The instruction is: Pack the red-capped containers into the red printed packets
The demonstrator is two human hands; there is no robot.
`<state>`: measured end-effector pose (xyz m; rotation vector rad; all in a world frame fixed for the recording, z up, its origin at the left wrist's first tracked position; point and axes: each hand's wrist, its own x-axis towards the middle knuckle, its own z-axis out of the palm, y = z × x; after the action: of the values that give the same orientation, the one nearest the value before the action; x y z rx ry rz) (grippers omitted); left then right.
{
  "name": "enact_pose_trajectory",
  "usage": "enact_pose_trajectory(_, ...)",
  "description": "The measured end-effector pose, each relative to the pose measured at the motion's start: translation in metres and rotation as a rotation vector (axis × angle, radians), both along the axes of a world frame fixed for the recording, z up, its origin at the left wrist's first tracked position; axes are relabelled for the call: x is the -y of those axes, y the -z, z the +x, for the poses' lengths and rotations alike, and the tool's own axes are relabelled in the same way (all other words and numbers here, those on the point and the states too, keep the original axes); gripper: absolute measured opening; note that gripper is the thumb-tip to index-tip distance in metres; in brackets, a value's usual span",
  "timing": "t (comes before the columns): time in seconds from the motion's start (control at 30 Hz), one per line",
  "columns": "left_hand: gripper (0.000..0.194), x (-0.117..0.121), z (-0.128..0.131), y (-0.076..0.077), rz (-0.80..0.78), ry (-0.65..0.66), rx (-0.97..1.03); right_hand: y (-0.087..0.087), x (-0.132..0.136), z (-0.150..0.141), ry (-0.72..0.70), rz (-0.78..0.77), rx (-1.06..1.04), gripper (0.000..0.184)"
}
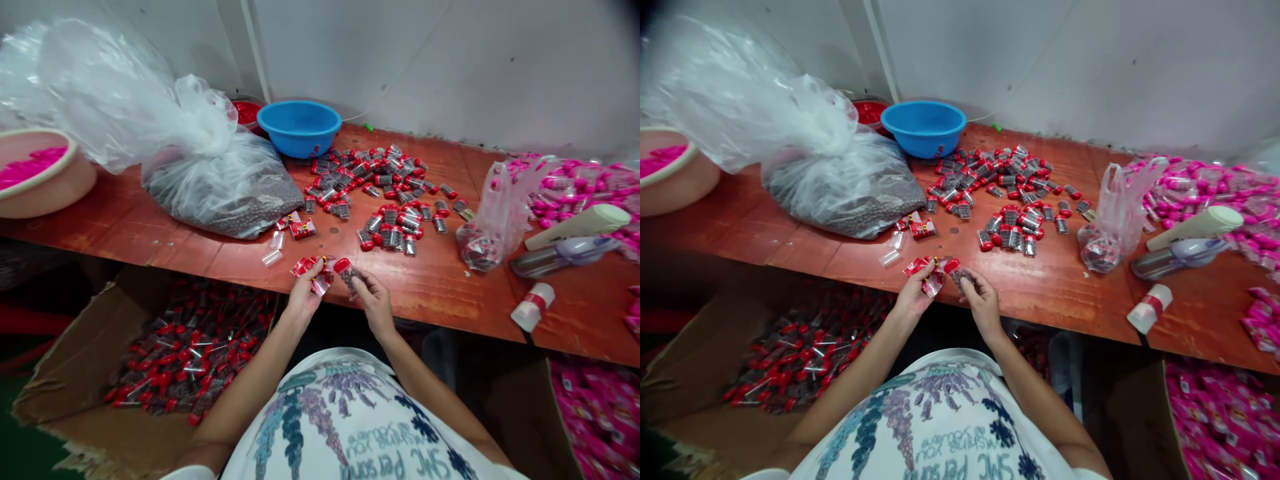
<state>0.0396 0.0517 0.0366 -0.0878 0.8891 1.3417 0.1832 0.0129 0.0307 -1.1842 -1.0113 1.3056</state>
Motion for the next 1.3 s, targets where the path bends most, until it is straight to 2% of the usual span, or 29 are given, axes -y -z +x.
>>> enact_pose_trajectory(0.17, 0.011, 0.006, 0.006, -0.003, 0.032, -0.043, -0.084, 0.001, -0.003, 0.002, -0.069, -0.028, 0.024, 0.039)
enact_pose_trajectory(0.37, 0.023, 0.015, 0.007, -0.007, 0.212, -0.024, -0.268, -0.002, -0.003, 0.005, -0.102, -0.045, 0.044, 0.041)
enact_pose_trajectory(0.47, 0.025, 0.017, 0.008, -0.012, 0.309, -0.018, -0.328, -0.003, -0.004, 0.008, -0.122, 0.022, 0.083, 0.038)
enact_pose_trajectory(0.6, 0.027, 0.018, 0.011, -0.017, 0.349, -0.009, -0.381, -0.003, -0.004, 0.011, -0.131, 0.119, 0.156, 0.033)
enact_pose_trajectory(0.83, 0.035, 0.021, 0.014, -0.028, 0.346, 0.03, -0.428, -0.007, -0.001, 0.012, -0.194, -0.046, -0.017, 0.036)
enact_pose_trajectory(0.9, 0.032, 0.023, 0.015, -0.029, 0.341, 0.05, -0.435, -0.008, 0.0, 0.012, -0.166, 0.002, 0.009, 0.033)
enact_pose_trajectory(1.07, 0.031, 0.026, 0.017, -0.024, 0.382, 0.059, -0.499, -0.006, 0.003, 0.01, -0.087, 0.227, 0.228, 0.027)
enact_pose_trajectory(1.13, 0.03, 0.027, 0.017, -0.022, 0.394, 0.084, -0.514, -0.005, 0.005, 0.008, -0.086, 0.211, 0.183, 0.027)
enact_pose_trajectory(1.3, 0.028, 0.026, 0.013, -0.026, 0.408, 0.226, -0.499, -0.005, 0.006, 0.006, -0.094, 0.015, -0.119, 0.026)
